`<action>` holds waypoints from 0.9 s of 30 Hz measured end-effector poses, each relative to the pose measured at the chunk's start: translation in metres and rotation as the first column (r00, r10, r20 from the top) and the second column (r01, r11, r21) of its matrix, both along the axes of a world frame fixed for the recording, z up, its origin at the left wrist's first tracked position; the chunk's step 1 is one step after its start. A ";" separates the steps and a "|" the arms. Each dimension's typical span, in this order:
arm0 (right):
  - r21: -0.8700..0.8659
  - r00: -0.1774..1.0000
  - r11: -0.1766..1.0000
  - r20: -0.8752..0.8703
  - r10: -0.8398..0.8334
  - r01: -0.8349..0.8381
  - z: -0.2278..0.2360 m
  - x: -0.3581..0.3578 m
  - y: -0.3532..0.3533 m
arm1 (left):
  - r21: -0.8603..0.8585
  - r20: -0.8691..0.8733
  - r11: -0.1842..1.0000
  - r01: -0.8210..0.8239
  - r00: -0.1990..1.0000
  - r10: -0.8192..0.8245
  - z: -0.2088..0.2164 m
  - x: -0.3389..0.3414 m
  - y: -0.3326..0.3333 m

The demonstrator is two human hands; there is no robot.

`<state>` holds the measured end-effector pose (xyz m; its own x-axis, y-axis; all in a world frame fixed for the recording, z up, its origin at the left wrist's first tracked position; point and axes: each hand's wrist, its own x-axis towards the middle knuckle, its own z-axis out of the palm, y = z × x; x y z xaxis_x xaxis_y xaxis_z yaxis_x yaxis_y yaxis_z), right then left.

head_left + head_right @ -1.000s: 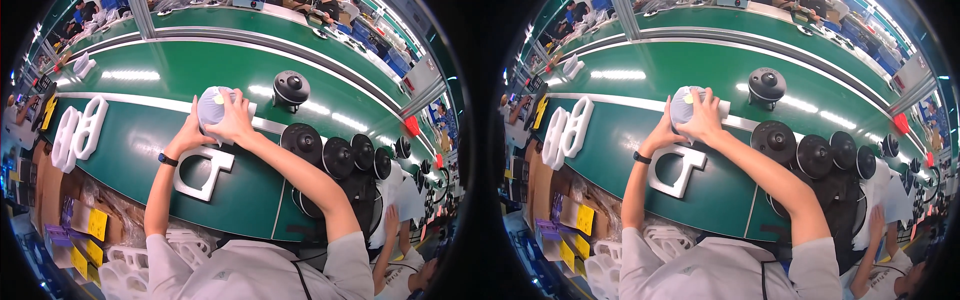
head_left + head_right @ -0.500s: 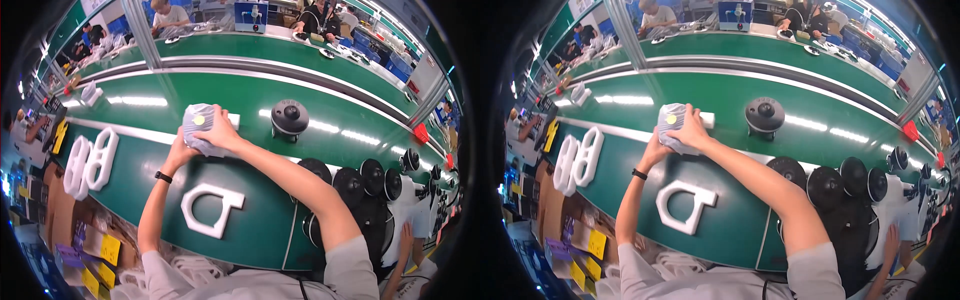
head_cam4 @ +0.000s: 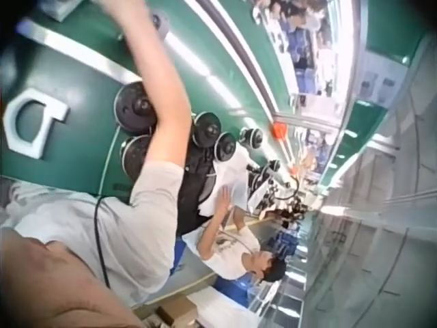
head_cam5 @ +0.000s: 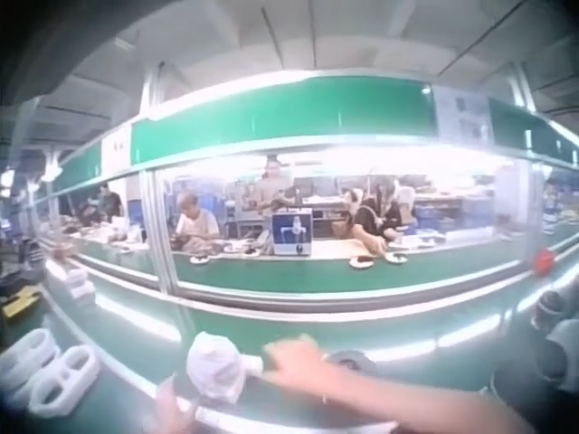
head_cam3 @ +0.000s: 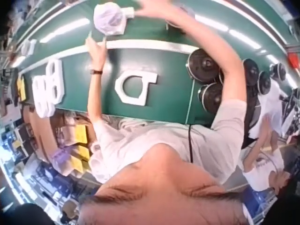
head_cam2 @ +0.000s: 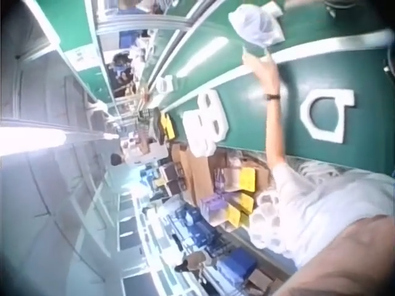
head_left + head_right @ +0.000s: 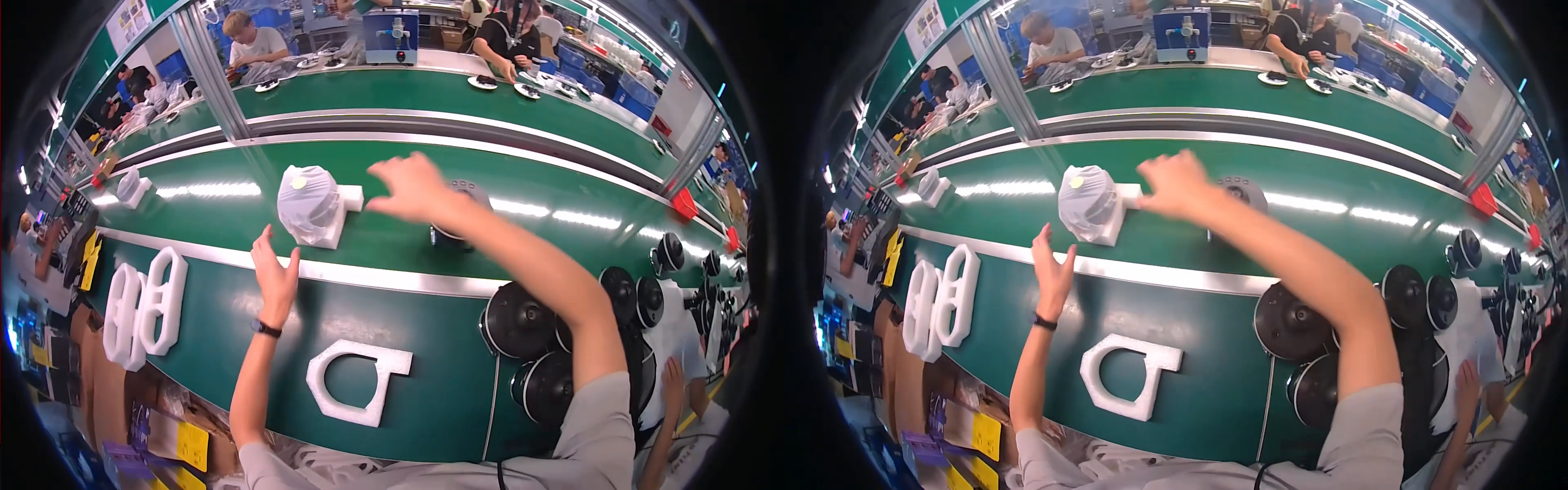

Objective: Packaging circular black lighting components into foam protectors and plastic bags on an assembly line.

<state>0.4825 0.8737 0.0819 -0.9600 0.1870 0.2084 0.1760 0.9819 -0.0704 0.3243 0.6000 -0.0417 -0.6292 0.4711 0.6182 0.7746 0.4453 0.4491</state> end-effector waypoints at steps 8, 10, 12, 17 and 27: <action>-0.831 0.833 0.220 0.415 -0.365 0.510 -0.052 0.120 0.114 | 0.052 0.743 0.791 0.610 0.505 -0.439 0.009 0.102 0.148; -0.833 0.852 0.251 0.403 -0.333 0.493 -0.061 0.122 0.100 | 0.258 0.828 0.750 0.609 0.260 -0.497 -0.004 0.106 0.181; -0.891 0.857 0.164 0.336 -0.390 0.423 -0.081 0.122 0.090 | 0.372 0.849 0.695 0.616 0.076 -0.523 -0.004 0.115 0.199; -0.984 0.848 -0.101 0.176 -0.500 0.145 -0.106 0.115 0.086 | 0.474 0.848 0.689 0.549 -0.073 -0.525 -0.007 0.114 0.215; -0.959 0.766 -0.065 -0.177 -0.618 -0.275 0.013 0.264 0.070 | 0.577 0.686 0.468 0.669 -0.087 -0.722 0.101 0.212 0.248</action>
<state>0.7469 0.9439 0.0946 -0.6655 0.7444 -0.0548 -0.1760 -0.2279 -0.9577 0.5363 0.8484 0.0594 -0.0864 0.9898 0.1135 -0.1011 -0.1220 0.9874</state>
